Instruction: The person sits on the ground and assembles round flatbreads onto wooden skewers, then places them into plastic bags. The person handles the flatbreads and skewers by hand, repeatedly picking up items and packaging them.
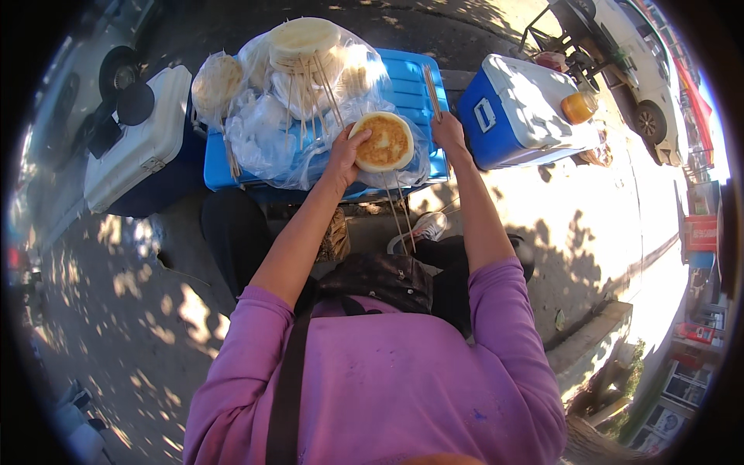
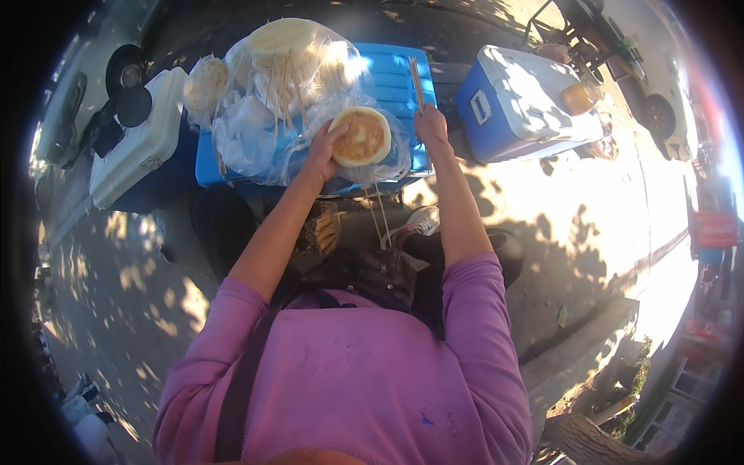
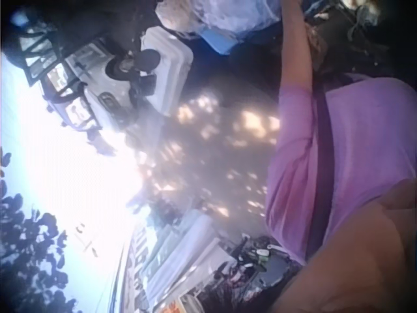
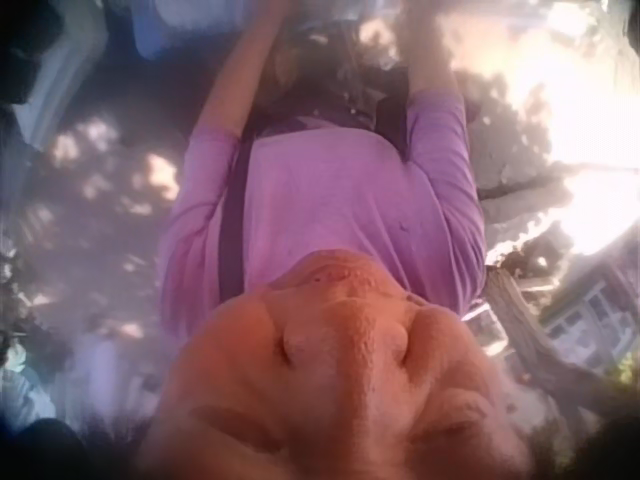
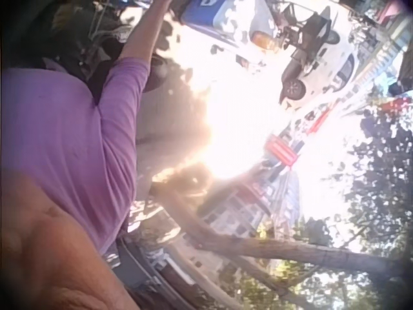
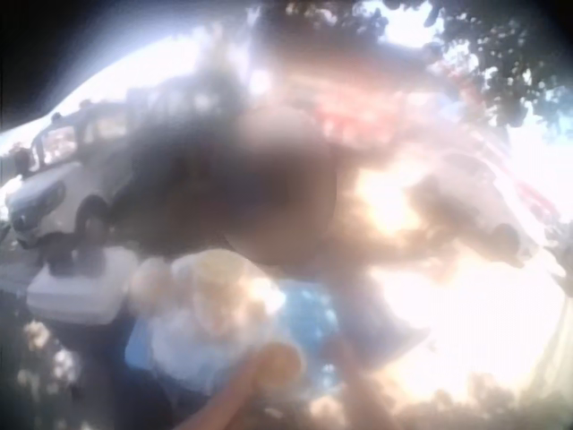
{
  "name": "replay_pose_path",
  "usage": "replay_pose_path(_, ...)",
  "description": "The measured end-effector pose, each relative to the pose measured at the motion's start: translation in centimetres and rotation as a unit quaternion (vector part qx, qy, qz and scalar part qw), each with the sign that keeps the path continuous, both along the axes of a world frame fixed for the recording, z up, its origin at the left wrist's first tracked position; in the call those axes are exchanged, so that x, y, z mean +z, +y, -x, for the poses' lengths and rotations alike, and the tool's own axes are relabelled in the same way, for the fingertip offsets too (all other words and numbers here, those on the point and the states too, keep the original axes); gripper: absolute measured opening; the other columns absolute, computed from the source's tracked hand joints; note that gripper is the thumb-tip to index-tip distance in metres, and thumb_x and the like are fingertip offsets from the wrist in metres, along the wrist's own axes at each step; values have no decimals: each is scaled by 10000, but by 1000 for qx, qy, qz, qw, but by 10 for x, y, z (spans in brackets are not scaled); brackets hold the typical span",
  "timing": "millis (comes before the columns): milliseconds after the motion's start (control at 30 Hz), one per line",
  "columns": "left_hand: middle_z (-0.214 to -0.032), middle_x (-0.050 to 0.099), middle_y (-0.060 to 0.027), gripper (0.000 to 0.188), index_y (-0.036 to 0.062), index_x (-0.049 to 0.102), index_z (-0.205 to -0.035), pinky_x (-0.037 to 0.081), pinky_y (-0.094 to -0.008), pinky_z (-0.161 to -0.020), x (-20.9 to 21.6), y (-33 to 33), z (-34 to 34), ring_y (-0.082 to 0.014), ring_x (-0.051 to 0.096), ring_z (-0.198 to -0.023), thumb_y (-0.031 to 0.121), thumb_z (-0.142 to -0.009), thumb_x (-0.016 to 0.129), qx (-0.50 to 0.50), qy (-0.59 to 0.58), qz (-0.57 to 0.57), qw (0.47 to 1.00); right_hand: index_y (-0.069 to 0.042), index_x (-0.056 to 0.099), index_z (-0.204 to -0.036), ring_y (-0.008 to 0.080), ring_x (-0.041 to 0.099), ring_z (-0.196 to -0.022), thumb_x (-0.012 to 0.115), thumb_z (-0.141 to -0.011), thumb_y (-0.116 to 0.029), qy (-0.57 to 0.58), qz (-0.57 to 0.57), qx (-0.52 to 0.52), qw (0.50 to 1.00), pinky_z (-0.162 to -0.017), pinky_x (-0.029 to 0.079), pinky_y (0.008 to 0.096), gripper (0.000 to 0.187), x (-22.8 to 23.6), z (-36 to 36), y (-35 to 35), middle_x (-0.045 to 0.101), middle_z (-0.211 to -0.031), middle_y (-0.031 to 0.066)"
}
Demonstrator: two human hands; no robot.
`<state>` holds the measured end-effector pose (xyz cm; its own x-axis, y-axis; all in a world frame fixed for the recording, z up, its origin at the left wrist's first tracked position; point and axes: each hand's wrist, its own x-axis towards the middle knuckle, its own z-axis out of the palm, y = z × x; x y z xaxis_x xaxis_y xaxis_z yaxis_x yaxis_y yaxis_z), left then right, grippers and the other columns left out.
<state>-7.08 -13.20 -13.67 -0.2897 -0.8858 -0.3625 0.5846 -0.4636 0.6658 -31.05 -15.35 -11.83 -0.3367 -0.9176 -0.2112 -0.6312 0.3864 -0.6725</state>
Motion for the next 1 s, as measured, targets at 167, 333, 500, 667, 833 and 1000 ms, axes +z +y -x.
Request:
replay_pose_path(167, -1097, 594, -126, 396, 36, 479, -1209, 554, -411, -802, 4, 2, -3, -255, 626, -978, 99, -846, 625, -3, -2, 6, 1000, -15, 523, -987, 327, 669, -779, 541, -848, -203, 108, 20, 20, 994, -716, 519, 435, 234, -10, -10, -10, 662, -867, 196)
replay_pose_path(333, -1057, 617, -84, 388, 73, 508, -1182, 548, -386, -769, 1, 3, -4, -217, 634, -945, 121, -832, 667, -4, 8, -7, 1000, -25, 555, -974, 362, 638, -923, 525, -820, -196, 258, 6, 66, 964, -786, 489, 465, 232, -5, -13, -10, 657, -919, 227)
replay_pose_path(500, -1044, 622, -73, 342, 85, 531, -1146, 549, -370, -764, 2, 3, -3, -205, 635, -939, 113, -833, 667, -7, 22, -8, 1000, -36, 582, -949, 351, 632, -934, 513, -826, -206, 273, 19, 74, 959, -773, 490, 463, 221, 0, -11, -6, 651, -956, 206)
replay_pose_path(667, -1021, 628, -65, 305, 93, 546, -1114, 552, -369, -759, 2, 3, -3, -201, 636, -931, 108, -834, 665, -4, 25, -7, 1000, -49, 591, -954, 337, 628, -927, 551, -834, -271, 267, 32, 63, 961, -774, 491, 453, 256, 1, -10, -2, 647, -944, 176)
replay_pose_path(833, -1002, 634, -65, 292, 93, 548, -1104, 558, -368, -753, 1, 3, -4, -196, 643, -912, 104, -836, 663, -4, 30, -4, 1000, -50, 594, -954, 339, 623, -928, 588, -839, -330, 261, 36, 57, 963, -773, 491, 449, 303, 3, -10, 0, 645, -955, 168)
replay_pose_path(1000, -1002, 637, -70, 289, 89, 547, -1103, 562, -364, -754, 3, 3, -4, -197, 647, -910, 100, -837, 658, -2, 27, -3, 1000, -64, 603, -961, 352, 618, -943, 563, -860, -305, 238, 16, 45, 970, -782, 484, 448, 264, 1, -5, -3, 646, -983, 165)
